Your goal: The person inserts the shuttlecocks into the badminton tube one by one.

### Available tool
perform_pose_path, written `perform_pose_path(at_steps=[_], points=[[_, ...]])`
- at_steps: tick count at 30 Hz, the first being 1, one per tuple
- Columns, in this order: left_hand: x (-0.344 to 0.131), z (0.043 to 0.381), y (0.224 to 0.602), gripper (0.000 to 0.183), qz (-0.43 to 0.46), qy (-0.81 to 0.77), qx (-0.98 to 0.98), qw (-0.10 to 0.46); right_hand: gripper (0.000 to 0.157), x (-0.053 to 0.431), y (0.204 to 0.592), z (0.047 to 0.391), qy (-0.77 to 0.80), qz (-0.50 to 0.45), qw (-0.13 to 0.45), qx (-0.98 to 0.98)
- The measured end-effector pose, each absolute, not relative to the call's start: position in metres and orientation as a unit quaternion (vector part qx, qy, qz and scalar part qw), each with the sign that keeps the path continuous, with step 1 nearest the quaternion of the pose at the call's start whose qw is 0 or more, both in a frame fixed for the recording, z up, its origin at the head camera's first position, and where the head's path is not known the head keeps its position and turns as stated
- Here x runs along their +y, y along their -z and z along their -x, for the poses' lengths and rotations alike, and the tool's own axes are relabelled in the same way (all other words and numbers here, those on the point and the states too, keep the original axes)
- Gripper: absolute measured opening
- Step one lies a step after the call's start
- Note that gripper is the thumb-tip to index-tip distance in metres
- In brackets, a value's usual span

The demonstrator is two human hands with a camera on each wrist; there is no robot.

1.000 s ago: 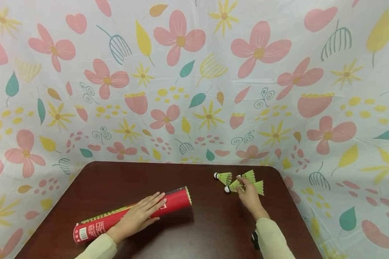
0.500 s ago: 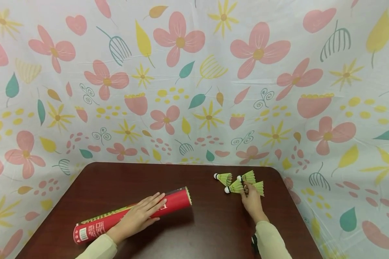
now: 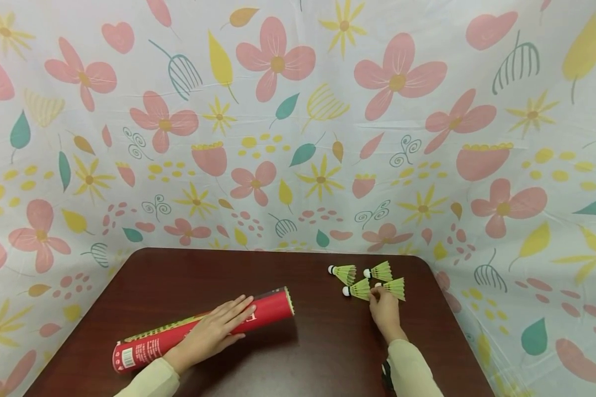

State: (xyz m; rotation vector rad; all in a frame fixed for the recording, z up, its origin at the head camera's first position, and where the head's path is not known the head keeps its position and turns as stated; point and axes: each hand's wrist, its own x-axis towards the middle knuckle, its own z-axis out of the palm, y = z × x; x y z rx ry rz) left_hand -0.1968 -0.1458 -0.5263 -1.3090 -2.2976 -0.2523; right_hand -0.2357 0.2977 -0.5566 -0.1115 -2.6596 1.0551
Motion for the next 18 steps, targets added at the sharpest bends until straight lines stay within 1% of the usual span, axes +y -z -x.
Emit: perform_pose_path(at_steps=[8, 18], points=[[-0.145, 0.196, 0.523, 0.081, 0.484, 0.092, -0.835, 0.246, 0.016, 0.296, 0.556, 0.233, -0.36, 0.034, 0.178, -0.915], [-0.146, 0.197, 0.526, 0.084, 0.483, 0.09, -0.836, 0.246, 0.012, 0.29, 0.551, 0.224, -0.362, 0.031, 0.201, -0.91]])
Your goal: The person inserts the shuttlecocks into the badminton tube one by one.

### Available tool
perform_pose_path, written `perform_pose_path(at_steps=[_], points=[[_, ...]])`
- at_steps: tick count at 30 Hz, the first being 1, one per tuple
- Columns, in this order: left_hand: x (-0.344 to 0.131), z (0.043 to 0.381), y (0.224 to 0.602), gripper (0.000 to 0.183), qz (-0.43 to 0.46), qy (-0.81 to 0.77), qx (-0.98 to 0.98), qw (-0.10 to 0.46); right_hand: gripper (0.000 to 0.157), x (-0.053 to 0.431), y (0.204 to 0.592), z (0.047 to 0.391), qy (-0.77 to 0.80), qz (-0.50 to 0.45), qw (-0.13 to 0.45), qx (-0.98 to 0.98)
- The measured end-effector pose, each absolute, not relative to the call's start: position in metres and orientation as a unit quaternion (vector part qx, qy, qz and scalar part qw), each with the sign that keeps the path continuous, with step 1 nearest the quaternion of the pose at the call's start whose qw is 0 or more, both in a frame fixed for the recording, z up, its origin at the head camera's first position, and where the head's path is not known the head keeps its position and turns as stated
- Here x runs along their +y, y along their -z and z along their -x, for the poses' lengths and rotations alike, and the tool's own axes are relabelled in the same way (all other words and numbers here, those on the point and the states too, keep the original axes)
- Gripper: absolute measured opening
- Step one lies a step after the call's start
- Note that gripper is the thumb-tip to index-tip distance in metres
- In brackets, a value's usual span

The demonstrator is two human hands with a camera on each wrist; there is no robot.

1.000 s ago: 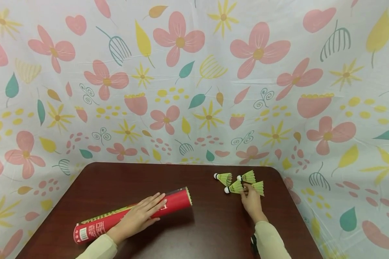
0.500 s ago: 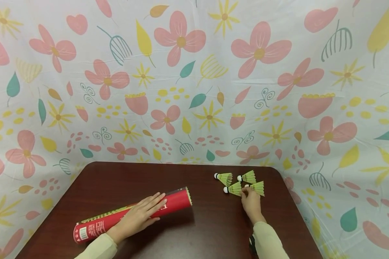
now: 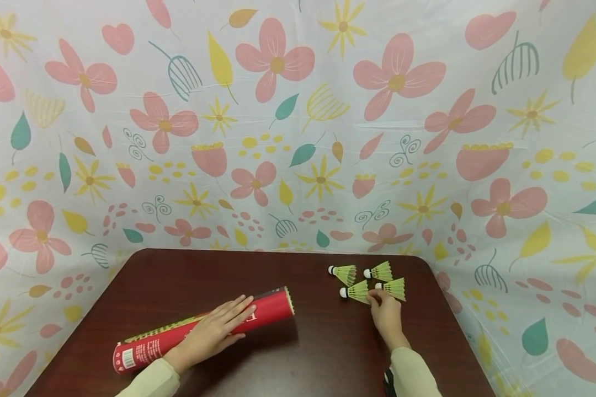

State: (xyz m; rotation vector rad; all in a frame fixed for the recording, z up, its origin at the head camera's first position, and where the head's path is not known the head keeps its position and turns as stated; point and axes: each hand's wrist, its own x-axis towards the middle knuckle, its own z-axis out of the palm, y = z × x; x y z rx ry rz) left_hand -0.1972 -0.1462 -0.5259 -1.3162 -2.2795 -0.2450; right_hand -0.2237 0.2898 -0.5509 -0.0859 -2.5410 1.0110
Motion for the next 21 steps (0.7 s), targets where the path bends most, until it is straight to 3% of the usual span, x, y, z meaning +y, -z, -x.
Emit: perform_pose_path(at_steps=[21], points=[[-0.144, 0.199, 0.523, 0.086, 0.474, 0.092, -0.844, 0.233, 0.007, 0.243, 0.528, 0.212, -0.422, -0.061, 0.256, -0.867]])
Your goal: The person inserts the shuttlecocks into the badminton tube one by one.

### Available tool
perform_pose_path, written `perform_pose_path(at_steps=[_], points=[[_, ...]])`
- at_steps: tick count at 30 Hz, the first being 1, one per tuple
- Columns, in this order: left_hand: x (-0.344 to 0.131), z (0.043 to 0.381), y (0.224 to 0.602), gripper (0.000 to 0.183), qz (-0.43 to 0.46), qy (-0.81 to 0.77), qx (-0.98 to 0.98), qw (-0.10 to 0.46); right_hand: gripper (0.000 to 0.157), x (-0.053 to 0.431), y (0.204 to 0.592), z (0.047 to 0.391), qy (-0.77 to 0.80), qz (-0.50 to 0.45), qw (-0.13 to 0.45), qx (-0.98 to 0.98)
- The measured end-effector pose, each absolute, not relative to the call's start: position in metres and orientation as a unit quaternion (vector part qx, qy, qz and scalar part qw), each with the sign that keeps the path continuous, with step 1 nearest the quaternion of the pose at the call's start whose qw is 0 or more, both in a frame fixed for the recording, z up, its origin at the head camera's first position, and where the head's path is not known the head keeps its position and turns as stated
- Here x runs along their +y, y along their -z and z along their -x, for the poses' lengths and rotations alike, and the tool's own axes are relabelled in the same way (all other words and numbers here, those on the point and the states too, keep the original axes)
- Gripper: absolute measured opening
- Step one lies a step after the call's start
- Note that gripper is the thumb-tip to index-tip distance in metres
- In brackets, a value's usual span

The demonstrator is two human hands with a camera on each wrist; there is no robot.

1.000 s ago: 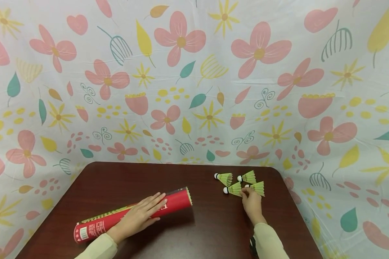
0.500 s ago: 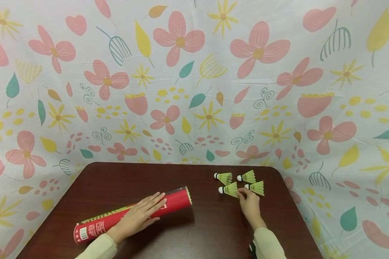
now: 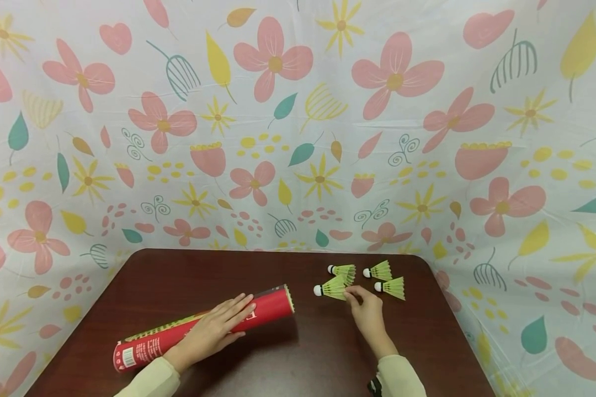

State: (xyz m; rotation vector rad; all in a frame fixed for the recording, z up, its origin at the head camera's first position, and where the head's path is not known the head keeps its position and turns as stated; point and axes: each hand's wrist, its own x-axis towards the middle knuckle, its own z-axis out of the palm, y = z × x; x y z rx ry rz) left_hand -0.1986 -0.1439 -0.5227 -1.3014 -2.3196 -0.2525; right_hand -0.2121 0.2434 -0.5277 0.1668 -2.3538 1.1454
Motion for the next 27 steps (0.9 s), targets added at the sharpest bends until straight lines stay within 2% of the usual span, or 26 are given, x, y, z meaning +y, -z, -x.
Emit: perform_pose_path(at_steps=[9, 13, 20, 27], points=[[-0.145, 0.198, 0.521, 0.092, 0.466, 0.089, -0.853, 0.215, 0.011, 0.218, 0.516, 0.206, -0.452, -0.109, 0.272, -0.843], [-0.144, 0.197, 0.521, 0.092, 0.463, 0.087, -0.857, 0.208, 0.007, 0.209, 0.514, 0.203, -0.468, -0.122, 0.265, -0.834], [-0.143, 0.197, 0.521, 0.09, 0.472, 0.092, -0.848, 0.223, 0.005, 0.193, 0.514, 0.198, -0.479, -0.145, 0.263, -0.825], [-0.141, 0.197, 0.522, 0.092, 0.476, 0.1, -0.844, 0.224, 0.014, 0.177, 0.514, 0.195, -0.477, -0.186, 0.28, -0.812]])
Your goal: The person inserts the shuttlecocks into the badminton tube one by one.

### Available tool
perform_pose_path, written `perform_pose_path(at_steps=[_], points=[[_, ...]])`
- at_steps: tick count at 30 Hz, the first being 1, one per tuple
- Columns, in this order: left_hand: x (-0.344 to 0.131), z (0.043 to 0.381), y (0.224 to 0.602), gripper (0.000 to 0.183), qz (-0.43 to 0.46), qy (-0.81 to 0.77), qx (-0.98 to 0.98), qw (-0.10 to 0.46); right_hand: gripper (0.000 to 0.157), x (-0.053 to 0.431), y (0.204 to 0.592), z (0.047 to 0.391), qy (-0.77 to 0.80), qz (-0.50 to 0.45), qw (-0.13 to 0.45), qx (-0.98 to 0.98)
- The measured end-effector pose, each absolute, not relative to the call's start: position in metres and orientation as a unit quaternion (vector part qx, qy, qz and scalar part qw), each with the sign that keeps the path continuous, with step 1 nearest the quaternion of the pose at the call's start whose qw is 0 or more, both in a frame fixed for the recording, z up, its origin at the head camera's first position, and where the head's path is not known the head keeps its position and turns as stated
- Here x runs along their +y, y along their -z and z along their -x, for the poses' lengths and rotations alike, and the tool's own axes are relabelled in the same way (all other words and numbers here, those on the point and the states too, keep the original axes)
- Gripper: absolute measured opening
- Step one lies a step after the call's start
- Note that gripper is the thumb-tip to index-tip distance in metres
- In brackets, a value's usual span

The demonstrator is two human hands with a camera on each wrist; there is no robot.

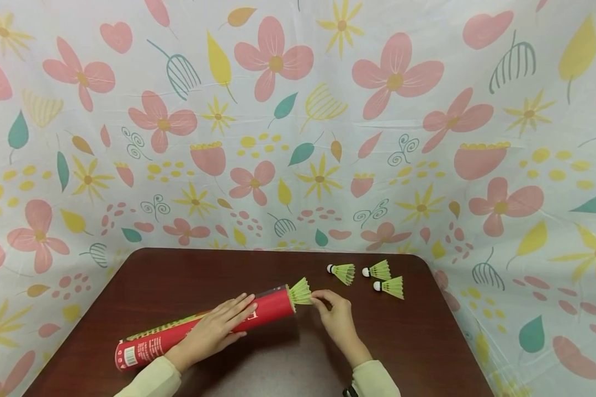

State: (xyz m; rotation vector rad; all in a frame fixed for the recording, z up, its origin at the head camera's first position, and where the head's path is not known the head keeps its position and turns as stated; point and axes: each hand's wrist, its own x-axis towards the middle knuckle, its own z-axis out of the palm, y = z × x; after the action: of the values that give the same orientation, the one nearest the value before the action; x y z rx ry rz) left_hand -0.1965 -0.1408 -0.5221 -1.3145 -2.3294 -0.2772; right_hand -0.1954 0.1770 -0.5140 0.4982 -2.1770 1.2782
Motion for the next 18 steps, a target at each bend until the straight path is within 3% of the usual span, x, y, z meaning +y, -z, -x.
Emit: perform_pose_path(at_steps=[18], points=[[-0.142, 0.197, 0.524, 0.094, 0.475, 0.098, -0.842, 0.238, 0.017, 0.155, 0.524, 0.193, -0.468, -0.242, 0.289, -0.799]])
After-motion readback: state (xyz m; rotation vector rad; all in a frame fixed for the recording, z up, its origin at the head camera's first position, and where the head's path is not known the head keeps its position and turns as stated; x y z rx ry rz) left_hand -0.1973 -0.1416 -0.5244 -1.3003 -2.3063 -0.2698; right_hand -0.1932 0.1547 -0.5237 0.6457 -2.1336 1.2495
